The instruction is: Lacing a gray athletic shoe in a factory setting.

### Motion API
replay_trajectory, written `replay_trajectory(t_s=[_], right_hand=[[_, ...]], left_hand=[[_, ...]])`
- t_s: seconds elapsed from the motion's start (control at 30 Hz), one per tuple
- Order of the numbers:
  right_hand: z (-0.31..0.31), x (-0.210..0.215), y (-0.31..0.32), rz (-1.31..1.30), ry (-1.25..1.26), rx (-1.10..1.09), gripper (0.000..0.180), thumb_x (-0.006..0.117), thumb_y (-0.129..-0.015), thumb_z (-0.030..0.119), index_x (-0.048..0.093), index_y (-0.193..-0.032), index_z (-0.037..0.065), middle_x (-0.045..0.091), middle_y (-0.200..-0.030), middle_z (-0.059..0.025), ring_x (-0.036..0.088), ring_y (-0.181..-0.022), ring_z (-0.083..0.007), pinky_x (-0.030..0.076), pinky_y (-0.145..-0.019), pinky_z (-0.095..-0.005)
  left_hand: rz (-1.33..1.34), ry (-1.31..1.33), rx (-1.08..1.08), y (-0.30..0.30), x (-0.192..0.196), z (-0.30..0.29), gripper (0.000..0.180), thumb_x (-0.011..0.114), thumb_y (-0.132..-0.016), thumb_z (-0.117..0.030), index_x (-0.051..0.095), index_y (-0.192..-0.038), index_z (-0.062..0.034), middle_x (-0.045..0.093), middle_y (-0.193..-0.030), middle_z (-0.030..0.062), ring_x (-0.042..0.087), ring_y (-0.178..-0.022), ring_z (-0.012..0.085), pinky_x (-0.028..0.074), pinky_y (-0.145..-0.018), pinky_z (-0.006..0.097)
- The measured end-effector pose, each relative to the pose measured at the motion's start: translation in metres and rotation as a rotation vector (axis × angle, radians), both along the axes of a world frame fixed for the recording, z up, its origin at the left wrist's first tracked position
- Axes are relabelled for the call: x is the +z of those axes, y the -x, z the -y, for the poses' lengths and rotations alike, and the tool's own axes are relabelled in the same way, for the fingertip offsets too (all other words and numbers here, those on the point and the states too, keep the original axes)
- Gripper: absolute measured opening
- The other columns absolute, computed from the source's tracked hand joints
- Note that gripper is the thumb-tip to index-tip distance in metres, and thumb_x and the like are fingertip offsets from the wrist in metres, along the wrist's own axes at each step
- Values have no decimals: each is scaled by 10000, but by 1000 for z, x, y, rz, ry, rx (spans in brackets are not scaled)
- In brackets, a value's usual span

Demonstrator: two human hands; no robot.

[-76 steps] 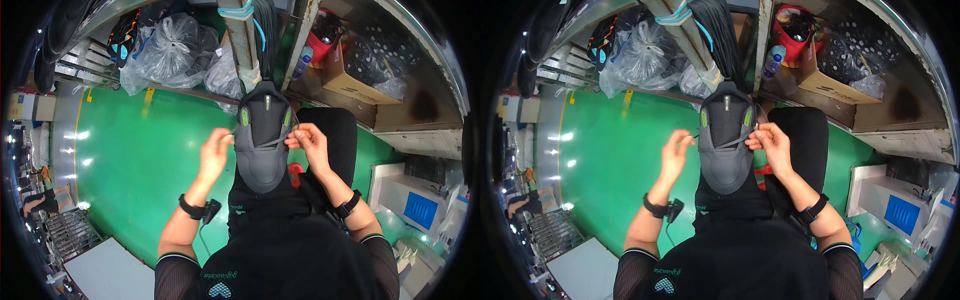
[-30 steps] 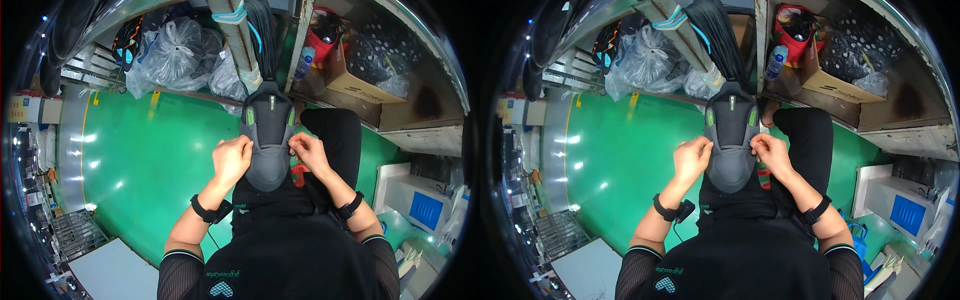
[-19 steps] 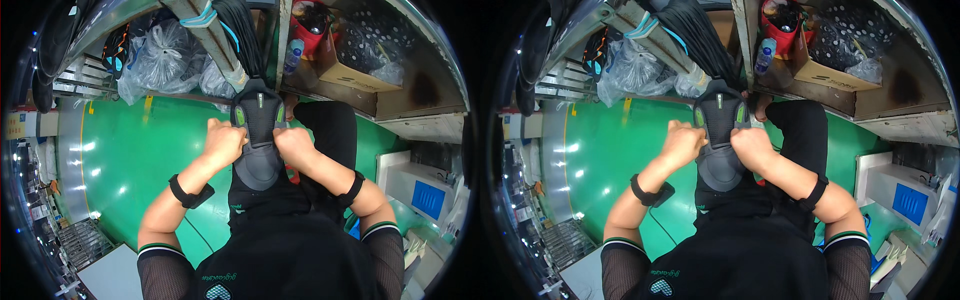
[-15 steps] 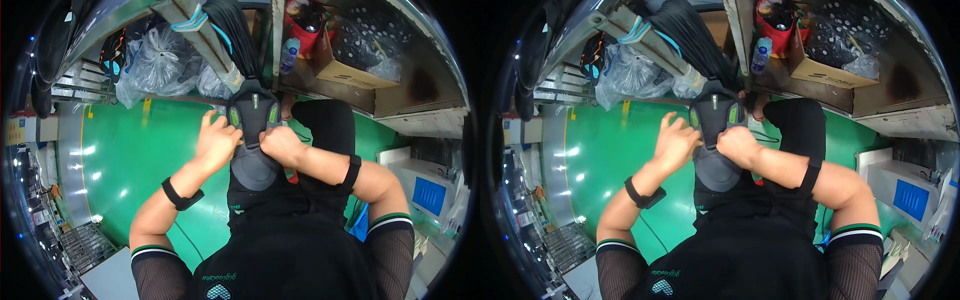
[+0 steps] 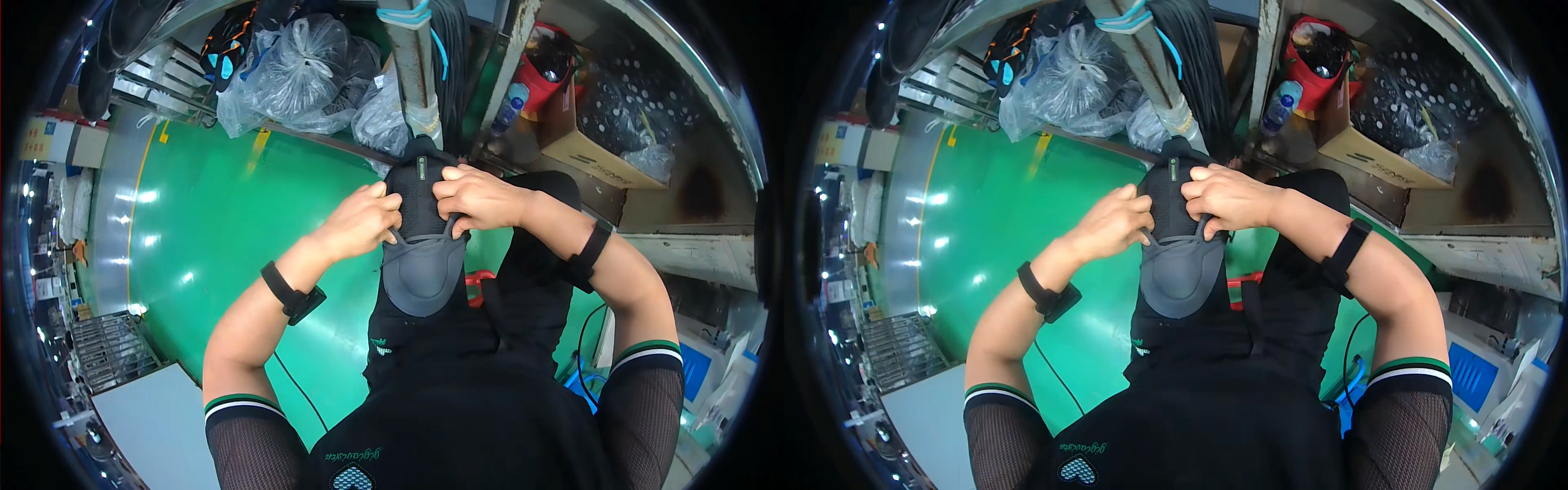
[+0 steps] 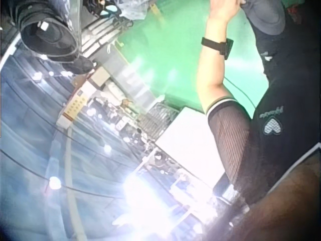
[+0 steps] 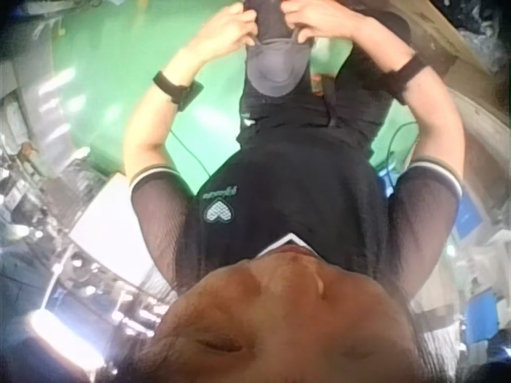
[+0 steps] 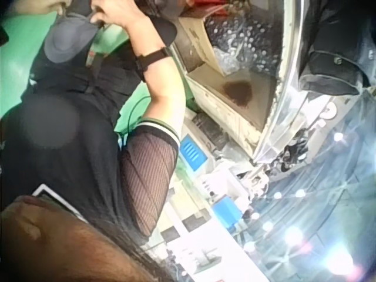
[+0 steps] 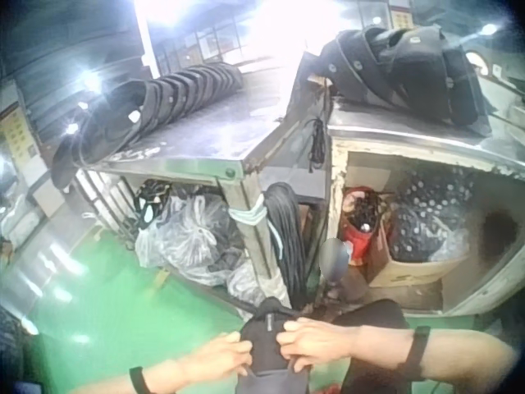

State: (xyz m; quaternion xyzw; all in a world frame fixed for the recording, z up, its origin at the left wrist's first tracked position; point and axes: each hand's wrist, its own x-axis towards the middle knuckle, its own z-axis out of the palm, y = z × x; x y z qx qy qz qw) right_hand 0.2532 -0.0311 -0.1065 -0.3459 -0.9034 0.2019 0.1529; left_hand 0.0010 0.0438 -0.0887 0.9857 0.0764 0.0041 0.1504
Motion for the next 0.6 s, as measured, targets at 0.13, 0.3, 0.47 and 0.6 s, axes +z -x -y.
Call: replay_trajectory(t_s=[0.13, 0.3, 0.47, 0.6], right_hand=[[-3, -7, -8, 115, -138, 93, 259, 716, -686, 388, 642, -733, 145, 495, -821, 21, 482, -886, -183, 383, -741, -353], [24, -19, -3, 137, -260, -43, 208, 709, -674, 330, 626, -667, 140, 472, -779, 30, 477, -840, -165, 368, -754, -344], [33, -19, -2, 190, -345, -55, 142, 677, -692, 248, 616, -691, 119, 455, -799, 9, 479, -833, -174, 378, -805, -361], [25, -12, -19, 238, -379, -35, 89, 631, -695, 199, 613, -659, 120, 447, -809, 3, 469, -843, -165, 375, -785, -345]], left_hand=[[-27, 147, 59, -4, -6, -8, 218, 793, -602, -159, 674, -768, -85, 518, -795, 9, 475, -822, 222, 437, -726, 342], [-96, 278, 78, -15, -9, -10, 214, 805, -577, -137, 669, -737, -98, 505, -759, -2, 473, -812, 211, 439, -720, 336], [-33, 293, 33, -22, -11, -14, 205, 801, -578, -136, 662, -724, -101, 497, -753, -7, 474, -798, 204, 440, -691, 327], [37, 287, -22, -31, -11, -17, 210, 797, -570, -152, 660, -723, -104, 501, -754, -9, 485, -793, 200, 447, -660, 330]])
